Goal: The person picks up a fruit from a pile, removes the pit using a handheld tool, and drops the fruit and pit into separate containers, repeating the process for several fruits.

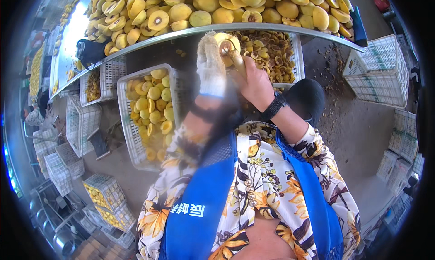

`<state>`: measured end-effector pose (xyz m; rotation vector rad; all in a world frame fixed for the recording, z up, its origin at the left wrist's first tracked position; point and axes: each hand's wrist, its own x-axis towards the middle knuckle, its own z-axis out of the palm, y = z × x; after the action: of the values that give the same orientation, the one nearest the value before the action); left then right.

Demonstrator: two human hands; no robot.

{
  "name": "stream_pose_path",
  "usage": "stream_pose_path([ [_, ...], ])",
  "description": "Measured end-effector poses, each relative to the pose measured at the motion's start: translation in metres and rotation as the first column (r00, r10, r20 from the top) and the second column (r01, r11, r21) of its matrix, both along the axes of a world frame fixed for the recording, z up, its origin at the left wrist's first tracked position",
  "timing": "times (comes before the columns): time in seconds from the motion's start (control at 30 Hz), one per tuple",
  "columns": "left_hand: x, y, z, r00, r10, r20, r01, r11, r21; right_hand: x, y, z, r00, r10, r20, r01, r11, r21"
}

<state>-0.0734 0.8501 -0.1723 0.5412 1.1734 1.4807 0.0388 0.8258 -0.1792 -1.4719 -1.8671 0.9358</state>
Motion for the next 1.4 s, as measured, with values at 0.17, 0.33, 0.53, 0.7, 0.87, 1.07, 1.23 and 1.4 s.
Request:
stream_pose_path([
  [0.17,0.008,-0.003,-0.009,0.985,0.147,-0.095,-0.116,0.955,0.273,-0.005,-0.009,0.006,0.998,-0.021,0.063,0.025,0.997,-0.072],
  [0.33,0.007,-0.006,-0.007,0.997,0.07,0.014,-0.071,0.956,0.286,-0.008,-0.019,0.002,0.999,0.001,-0.047,-0.003,0.999,-0.046],
  [0.53,-0.018,0.005,-0.004,0.959,-0.176,-0.224,0.192,0.98,0.05,-0.005,-0.016,-0.012,0.997,0.065,-0.031,-0.064,0.997,0.04],
  [0.7,-0.009,-0.008,-0.005,1.0,-0.006,0.015,0.004,0.992,0.126,-0.009,-0.018,0.021,0.881,-0.086,-0.465,-0.204,0.818,-0.538],
  [0.87,-0.016,-0.002,-0.008,0.885,-0.012,0.466,0.097,0.982,-0.159,-0.013,-0.024,0.016,0.856,-0.136,-0.498,-0.234,0.758,-0.609],
  [1.07,-0.017,0.003,-0.004,0.998,-0.056,0.005,0.056,0.997,-0.052,-0.015,-0.024,0.021,0.85,-0.193,-0.491,-0.249,0.674,-0.696],
  [1.23,-0.018,0.003,-0.011,0.963,-0.141,-0.232,0.16,0.985,0.066,-0.011,-0.022,0.025,0.796,-0.278,-0.537,-0.291,0.602,-0.743],
  [1.4,-0.015,0.005,-0.003,0.991,-0.052,-0.124,0.065,0.993,0.098,-0.007,-0.02,0.027,0.707,-0.334,-0.624,-0.441,0.481,-0.758],
])
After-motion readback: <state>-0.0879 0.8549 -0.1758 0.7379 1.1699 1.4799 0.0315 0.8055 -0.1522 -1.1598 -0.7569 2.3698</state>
